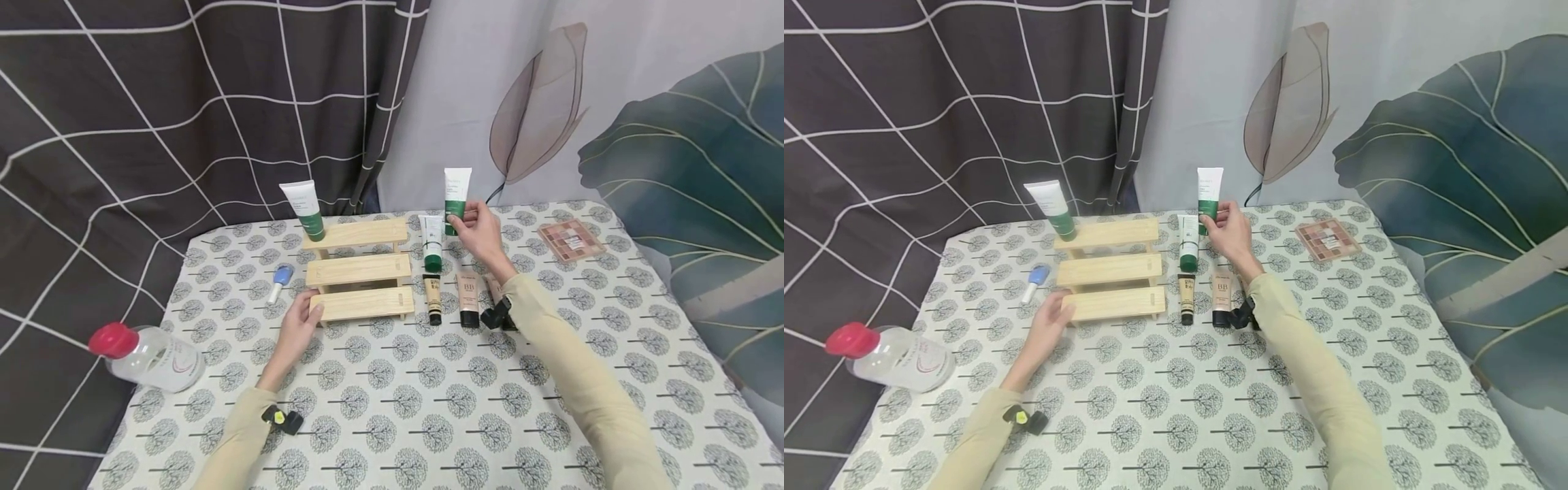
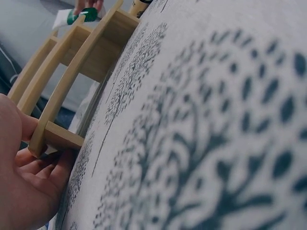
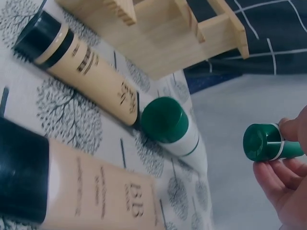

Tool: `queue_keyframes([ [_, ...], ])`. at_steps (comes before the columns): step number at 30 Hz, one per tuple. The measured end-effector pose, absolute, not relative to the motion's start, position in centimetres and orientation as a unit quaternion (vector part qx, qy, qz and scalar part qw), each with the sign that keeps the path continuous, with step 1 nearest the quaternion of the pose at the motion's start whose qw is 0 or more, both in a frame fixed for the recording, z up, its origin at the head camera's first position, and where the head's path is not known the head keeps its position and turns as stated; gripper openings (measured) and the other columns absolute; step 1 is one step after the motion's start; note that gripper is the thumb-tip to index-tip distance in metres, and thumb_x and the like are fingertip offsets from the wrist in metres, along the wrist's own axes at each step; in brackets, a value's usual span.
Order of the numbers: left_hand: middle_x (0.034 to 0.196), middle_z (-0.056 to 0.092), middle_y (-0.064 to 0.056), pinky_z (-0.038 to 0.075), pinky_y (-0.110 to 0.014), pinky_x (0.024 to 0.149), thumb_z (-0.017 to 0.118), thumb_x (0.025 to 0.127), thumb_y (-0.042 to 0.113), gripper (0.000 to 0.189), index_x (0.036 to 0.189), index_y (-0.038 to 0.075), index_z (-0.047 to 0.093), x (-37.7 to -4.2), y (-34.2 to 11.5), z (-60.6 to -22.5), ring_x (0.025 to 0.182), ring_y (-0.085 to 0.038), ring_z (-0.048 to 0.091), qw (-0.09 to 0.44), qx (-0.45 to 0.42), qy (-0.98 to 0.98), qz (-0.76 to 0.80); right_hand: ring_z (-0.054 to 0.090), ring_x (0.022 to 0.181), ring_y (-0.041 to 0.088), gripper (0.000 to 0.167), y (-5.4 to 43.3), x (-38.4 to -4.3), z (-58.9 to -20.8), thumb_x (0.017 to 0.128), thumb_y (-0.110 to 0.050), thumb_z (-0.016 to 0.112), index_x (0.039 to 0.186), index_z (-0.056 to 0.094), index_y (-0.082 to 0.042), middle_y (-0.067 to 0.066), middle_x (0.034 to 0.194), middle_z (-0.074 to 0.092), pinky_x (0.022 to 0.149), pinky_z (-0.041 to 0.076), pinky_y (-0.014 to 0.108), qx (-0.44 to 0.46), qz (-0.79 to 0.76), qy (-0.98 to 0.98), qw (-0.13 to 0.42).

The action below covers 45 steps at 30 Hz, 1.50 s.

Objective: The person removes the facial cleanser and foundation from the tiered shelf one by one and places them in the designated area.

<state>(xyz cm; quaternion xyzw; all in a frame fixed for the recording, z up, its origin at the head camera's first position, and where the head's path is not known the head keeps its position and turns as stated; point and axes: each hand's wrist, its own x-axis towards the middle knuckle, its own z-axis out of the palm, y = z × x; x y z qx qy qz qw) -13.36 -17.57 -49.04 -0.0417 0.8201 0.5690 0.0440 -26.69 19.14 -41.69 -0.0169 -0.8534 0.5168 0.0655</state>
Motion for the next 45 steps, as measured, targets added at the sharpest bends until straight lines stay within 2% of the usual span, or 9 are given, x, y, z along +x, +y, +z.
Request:
queue_keyframes([
  [9,0.153,0.046,-0.024,0.044,-0.04,0.119,0.049,0.107,0.019,0.045,0.148,0.003,0.04,-13.4,-17.6,-49.1,0.142,-0.038,0.047,0.044,-0.04,0.818,0.572,0.065,0.108,0.038,0.052,20.6,-26.7,-42.9,0.099,-0.032,0.065,0.134,0.05,0.003,0.026,0.124,0.064,0.093,0.059,0.048,-0.055,0.466,-0.883,0.015],
  [16,0.152,0.046,-0.025,0.046,-0.039,0.118,0.049,0.107,0.017,0.045,0.148,0.002,0.04,-13.4,-17.5,-49.2,0.142,-0.038,0.048,0.041,-0.039,0.822,0.566,0.068,0.103,0.037,0.054,21.2,-26.7,-43.9,0.099,-0.034,0.065,0.132,0.052,0.006,0.027,0.121,0.067,0.085,0.061,0.041,-0.068,0.437,-0.896,-0.021],
  [20,0.152,0.046,-0.025,0.047,-0.039,0.117,0.049,0.107,0.017,0.045,0.148,0.001,0.04,-13.4,-17.5,-49.2,0.141,-0.038,0.048,0.04,-0.038,0.822,0.566,0.067,0.103,0.037,0.056,21.5,-26.7,-44.3,0.099,-0.037,0.065,0.131,0.052,0.007,0.027,0.12,0.067,0.086,0.06,0.041,-0.082,0.431,-0.897,-0.053],
  [23,0.152,0.046,-0.025,0.046,-0.039,0.117,0.049,0.107,0.018,0.045,0.148,0.002,0.04,-13.4,-17.5,-49.3,0.142,-0.038,0.048,0.04,-0.037,0.823,0.566,0.066,0.104,0.037,0.056,21.5,-26.7,-44.7,0.099,-0.038,0.063,0.13,0.054,0.008,0.028,0.12,0.067,0.088,0.059,0.041,-0.082,0.411,-0.906,-0.059],
  [28,0.153,0.045,-0.025,0.044,-0.04,0.119,0.048,0.108,0.02,0.045,0.149,0.003,0.04,-13.4,-17.6,-49.3,0.143,-0.038,0.046,0.041,-0.037,0.823,0.565,0.067,0.096,0.033,0.052,21.5,-26.8,-45.5,0.099,-0.038,0.061,0.122,0.06,0.008,0.027,0.116,0.068,0.077,0.061,0.034,-0.076,0.381,-0.92,-0.052],
  [32,0.154,0.044,-0.025,0.043,-0.041,0.12,0.048,0.108,0.021,0.045,0.149,0.003,0.04,-13.4,-17.6,-49.2,0.144,-0.038,0.045,0.041,-0.037,0.824,0.564,0.065,0.097,0.032,0.05,21.5,-26.9,-45.9,0.099,-0.038,0.062,0.121,0.061,0.007,0.026,0.117,0.067,0.079,0.06,0.034,-0.079,0.373,-0.922,-0.064],
  [35,0.154,0.044,-0.024,0.043,-0.041,0.12,0.049,0.108,0.021,0.045,0.148,0.004,0.041,-13.4,-17.5,-49.2,0.144,-0.038,0.045,0.041,-0.037,0.824,0.565,0.063,0.095,0.029,0.049,21.5,-27.0,-45.9,0.099,-0.038,0.062,0.12,0.061,0.006,0.024,0.114,0.066,0.076,0.059,0.03,-0.083,0.366,-0.924,-0.07],
  [40,0.153,0.045,-0.024,0.043,-0.04,0.12,0.05,0.107,0.02,0.044,0.147,0.003,0.042,-13.4,-17.5,-49.2,0.144,-0.037,0.045,0.037,-0.039,0.821,0.569,0.061,0.079,0.021,0.042,21.4,-27.2,-45.8,0.098,-0.039,0.064,0.104,0.066,0.003,0.018,0.099,0.067,0.057,0.051,0.02,-0.078,0.345,-0.933,-0.067],
  [45,0.154,0.045,-0.025,0.042,-0.04,0.121,0.049,0.108,0.02,0.045,0.148,0.002,0.041,-13.4,-17.6,-49.2,0.145,-0.038,0.044,0.037,-0.036,0.821,0.568,0.053,0.062,0.015,0.038,21.4,-27.1,-45.6,0.097,-0.039,0.065,0.079,0.06,-0.006,0.006,0.075,0.06,0.047,0.044,0.019,-0.066,0.334,-0.938,-0.064],
])
